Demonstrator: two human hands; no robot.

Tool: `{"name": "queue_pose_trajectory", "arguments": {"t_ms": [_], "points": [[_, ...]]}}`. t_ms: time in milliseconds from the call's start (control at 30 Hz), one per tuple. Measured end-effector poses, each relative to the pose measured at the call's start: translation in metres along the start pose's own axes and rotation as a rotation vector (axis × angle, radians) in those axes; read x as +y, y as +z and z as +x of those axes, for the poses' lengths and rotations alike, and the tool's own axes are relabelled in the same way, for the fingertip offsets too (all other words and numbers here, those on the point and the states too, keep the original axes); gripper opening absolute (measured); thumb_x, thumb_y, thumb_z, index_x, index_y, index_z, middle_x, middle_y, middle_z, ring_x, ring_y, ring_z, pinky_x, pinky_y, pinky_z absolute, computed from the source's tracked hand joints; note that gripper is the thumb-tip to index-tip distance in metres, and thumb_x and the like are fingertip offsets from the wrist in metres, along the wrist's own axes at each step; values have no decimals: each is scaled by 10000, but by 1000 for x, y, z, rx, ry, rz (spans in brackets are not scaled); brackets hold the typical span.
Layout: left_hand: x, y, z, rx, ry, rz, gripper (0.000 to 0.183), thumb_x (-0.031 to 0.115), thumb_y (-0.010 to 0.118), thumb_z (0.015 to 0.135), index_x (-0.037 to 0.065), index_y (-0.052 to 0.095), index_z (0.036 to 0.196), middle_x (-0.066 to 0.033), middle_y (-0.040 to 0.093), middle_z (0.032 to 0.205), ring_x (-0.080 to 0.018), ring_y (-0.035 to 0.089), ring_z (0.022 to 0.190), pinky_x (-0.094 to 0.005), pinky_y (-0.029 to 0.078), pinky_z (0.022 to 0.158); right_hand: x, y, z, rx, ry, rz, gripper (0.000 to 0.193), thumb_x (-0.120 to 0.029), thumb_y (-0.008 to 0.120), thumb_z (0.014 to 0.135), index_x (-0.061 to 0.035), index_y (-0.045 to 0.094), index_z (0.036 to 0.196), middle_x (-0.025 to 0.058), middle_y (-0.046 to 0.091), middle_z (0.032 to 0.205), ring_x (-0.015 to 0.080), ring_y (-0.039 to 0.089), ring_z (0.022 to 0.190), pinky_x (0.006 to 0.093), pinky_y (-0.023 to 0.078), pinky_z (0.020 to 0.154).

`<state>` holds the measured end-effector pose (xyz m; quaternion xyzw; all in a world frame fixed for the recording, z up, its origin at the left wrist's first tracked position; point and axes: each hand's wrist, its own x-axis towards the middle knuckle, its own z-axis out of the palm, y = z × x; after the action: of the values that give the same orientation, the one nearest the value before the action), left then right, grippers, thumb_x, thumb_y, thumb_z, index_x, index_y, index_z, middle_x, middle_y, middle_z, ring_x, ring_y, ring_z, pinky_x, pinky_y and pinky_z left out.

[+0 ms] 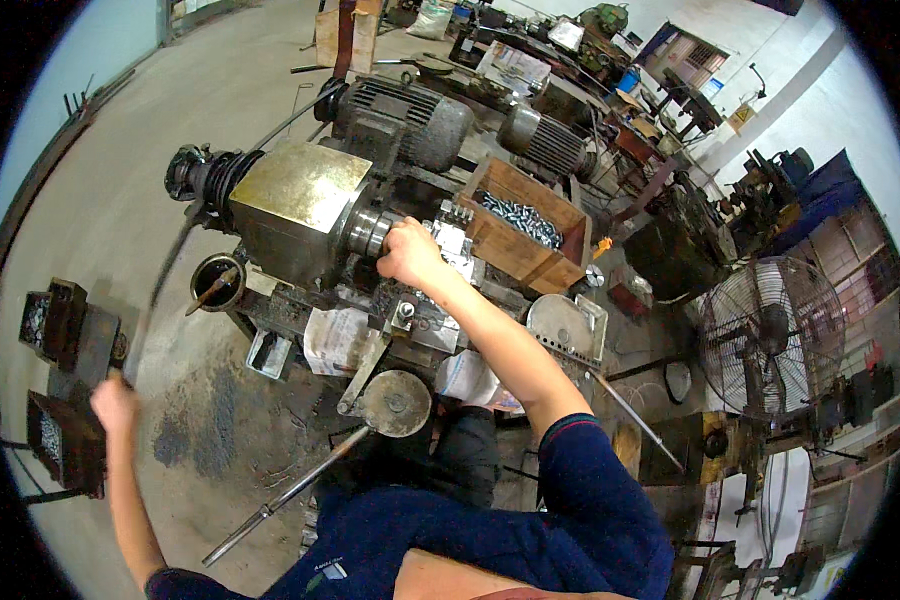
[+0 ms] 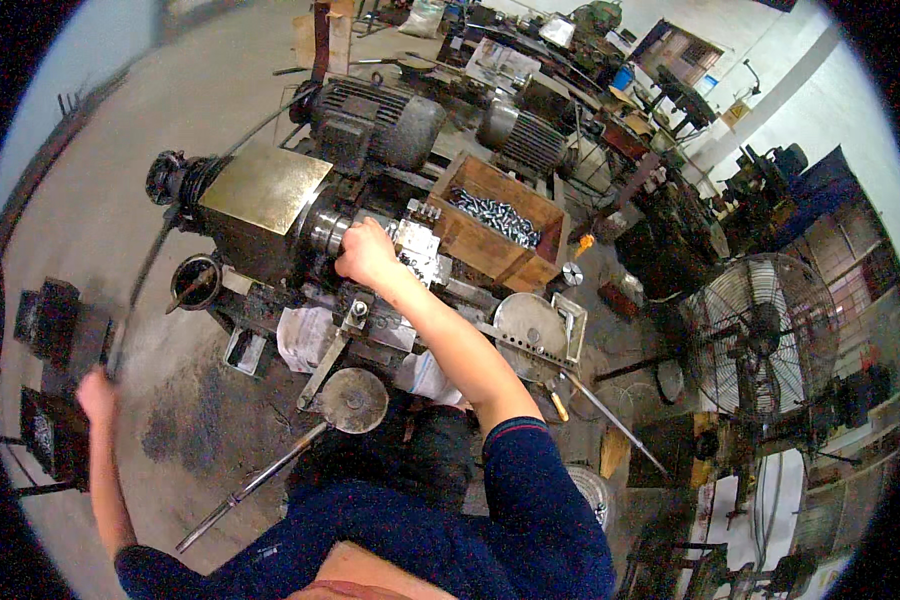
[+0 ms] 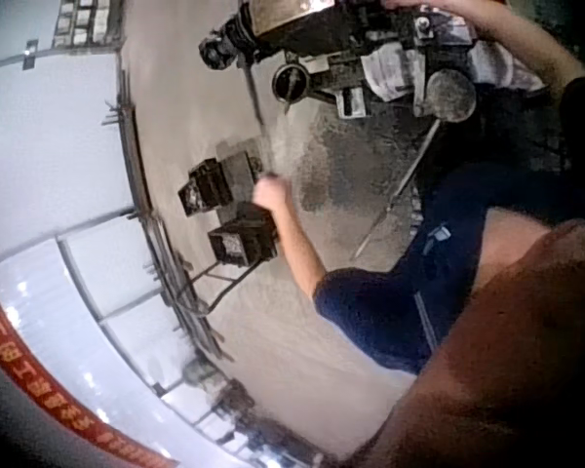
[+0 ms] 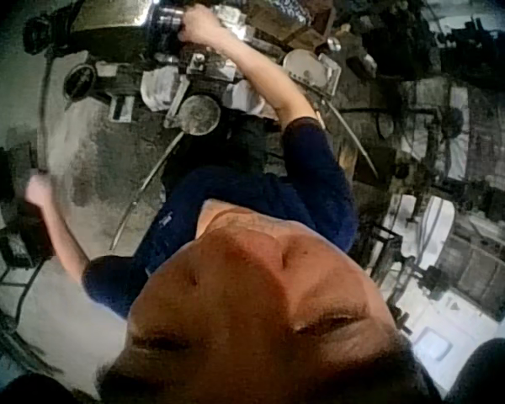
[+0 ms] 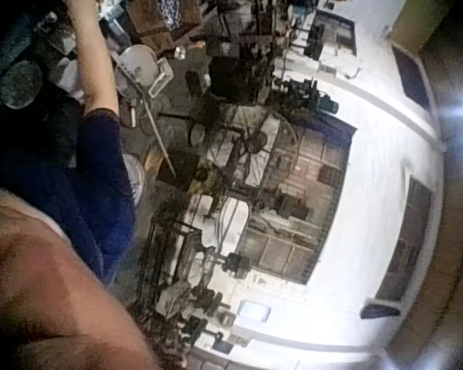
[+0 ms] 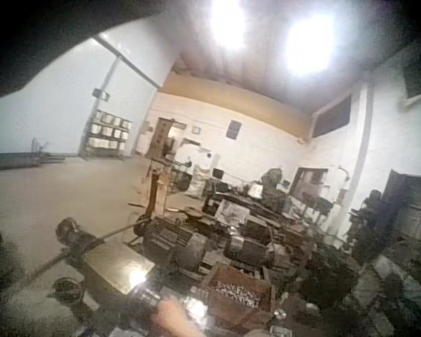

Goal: The person operates a lathe by placing metal components into the machine, adjusting levers and handles to process the parts, and then putting the finished items into a container.

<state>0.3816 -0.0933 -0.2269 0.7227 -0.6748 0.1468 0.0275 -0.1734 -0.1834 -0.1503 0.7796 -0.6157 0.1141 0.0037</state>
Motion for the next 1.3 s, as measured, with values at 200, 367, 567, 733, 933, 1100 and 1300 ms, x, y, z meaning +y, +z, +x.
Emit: {"name": "queue_pose_trajectory", "arguments": {"t_ms": [200, 367, 567, 733, 933, 1100, 1300], "points": [[-78, 36, 65, 15, 14, 162, 135, 68, 584, 728, 44, 556, 858, -139, 617, 726, -303, 623, 701, -392, 490, 666, -3, -6, -7, 81, -107, -121, 225, -195, 624, 505, -21, 657, 644, 145, 638, 816, 316, 555, 843, 363, 448, 802], [-23, 39, 63, 255, -85, -485, 255, 151, 613, 795, -12, 615, 991, -184, 636, 923, -339, 617, 887, -408, 483, 780, 13, -42, -54, 333, -223, 110, 258, -151, 643, 520, -34, 675, 748, 135, 623, 968, 312, 533, 931, 390, 457, 817], [155, 111, 30, -262, -148, -852, 383, 236, 643, 788, -37, 592, 1051, -212, 638, 950, -264, 625, 878, -358, 471, 759, 79, -74, -174, 416, -25, 155, 295, -121, 646, 556, -25, 651, 835, 150, 614, 1016, 340, 553, 954, 402, 467, 824], [225, 163, 15, -328, 271, -380, 405, 354, 667, 744, 45, 616, 1001, -182, 639, 877, -352, 620, 856, -468, 492, 722, 131, -75, -300, 232, 470, 87, 298, -137, 647, 574, -31, 684, 850, 153, 646, 949, 329, 593, 919, 390, 478, 827], [205, 167, 62, -419, 587, 115, 225, 251, 659, 738, 102, 617, 900, -100, 647, 919, -264, 607, 921, -401, 494, 719, 209, -55, -433, 137, 922, -124, 382, -220, 674, 599, -74, 691, 951, 164, 644, 970, 323, 596, 938, 383, 475, 851], [197, 155, 42, -440, 237, -118, 327, 270, 644, 740, 95, 624, 1015, -120, 650, 955, -289, 605, 954, -415, 492, 771, 251, -38, -537, -156, 1324, -488, 415, -263, 678, 648, -72, 620, 1012, 149, 643, 963, 311, 584, 982, 401, 470, 860], [129, 155, 0, -717, 109, -317, 371, 289, 660, 738, 109, 651, 1063, -173, 663, 943, -269, 655, 873, -390, 513, 771, 221, -6, -556, -174, 1349, -527, 354, -278, 674, 663, -51, 595, 924, 133, 654, 916, 310, 624, 893, 398, 501, 778]]}}
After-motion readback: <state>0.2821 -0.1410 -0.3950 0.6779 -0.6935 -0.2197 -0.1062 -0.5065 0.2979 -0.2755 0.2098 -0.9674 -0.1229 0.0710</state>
